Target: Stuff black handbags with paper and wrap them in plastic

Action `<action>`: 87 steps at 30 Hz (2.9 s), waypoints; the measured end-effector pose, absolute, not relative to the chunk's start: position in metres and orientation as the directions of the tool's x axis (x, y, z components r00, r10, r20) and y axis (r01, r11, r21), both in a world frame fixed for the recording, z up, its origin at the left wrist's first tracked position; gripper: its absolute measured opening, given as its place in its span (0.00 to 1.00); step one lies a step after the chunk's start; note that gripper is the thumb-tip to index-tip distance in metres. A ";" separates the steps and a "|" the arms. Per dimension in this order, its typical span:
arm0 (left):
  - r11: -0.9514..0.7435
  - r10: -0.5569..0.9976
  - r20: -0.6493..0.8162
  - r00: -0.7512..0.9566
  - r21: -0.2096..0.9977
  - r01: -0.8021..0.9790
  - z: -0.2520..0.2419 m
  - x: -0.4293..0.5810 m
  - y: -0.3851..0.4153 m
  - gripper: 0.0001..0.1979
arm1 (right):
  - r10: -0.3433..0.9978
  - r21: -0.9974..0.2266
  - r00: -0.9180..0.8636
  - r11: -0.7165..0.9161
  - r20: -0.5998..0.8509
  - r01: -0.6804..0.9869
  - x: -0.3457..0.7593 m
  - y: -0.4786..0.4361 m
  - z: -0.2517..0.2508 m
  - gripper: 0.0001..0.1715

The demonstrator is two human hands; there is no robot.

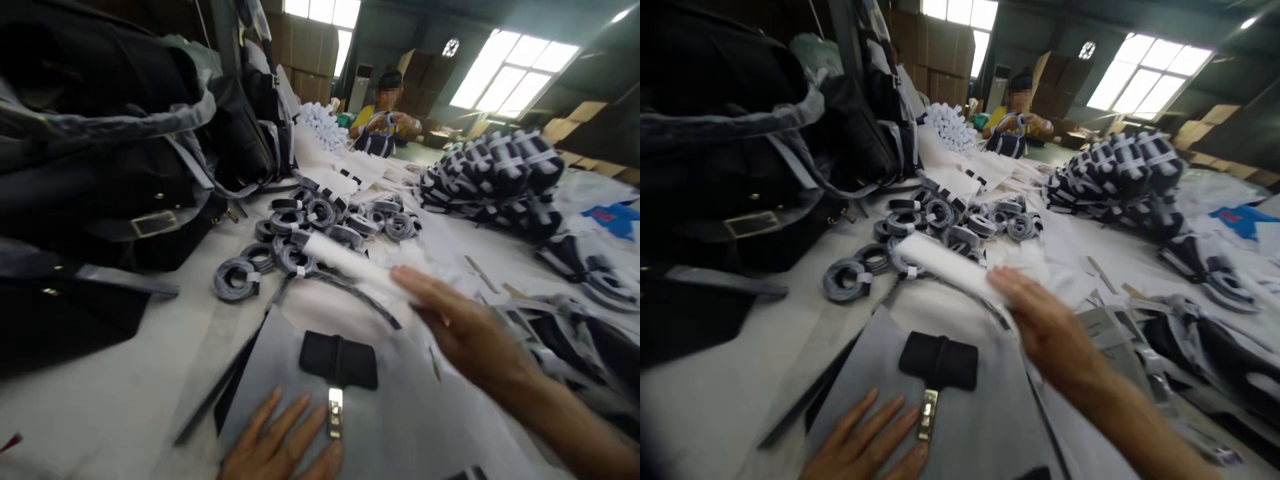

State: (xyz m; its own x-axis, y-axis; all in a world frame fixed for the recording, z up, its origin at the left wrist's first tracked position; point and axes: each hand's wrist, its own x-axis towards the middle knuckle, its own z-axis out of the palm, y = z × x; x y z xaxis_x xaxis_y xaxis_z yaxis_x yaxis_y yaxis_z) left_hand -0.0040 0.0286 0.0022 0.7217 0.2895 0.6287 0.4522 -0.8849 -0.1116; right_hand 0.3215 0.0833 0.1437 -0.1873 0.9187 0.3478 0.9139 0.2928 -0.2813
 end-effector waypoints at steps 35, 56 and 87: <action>-0.771 0.600 0.351 0.719 0.013 0.637 0.060 0.029 0.041 0.18 | 0.889 -0.165 -0.456 0.457 0.043 0.874 0.249 -0.039 0.070 0.40; -0.902 0.372 0.482 0.793 -0.015 0.432 0.037 0.012 0.029 0.21 | 0.908 -0.142 -0.416 0.417 0.035 0.898 0.238 -0.046 0.063 0.45; -0.894 0.263 0.834 0.485 0.022 0.447 -0.004 0.037 0.010 0.17 | 0.888 -0.523 0.102 0.169 0.449 0.835 0.309 -0.042 0.104 0.11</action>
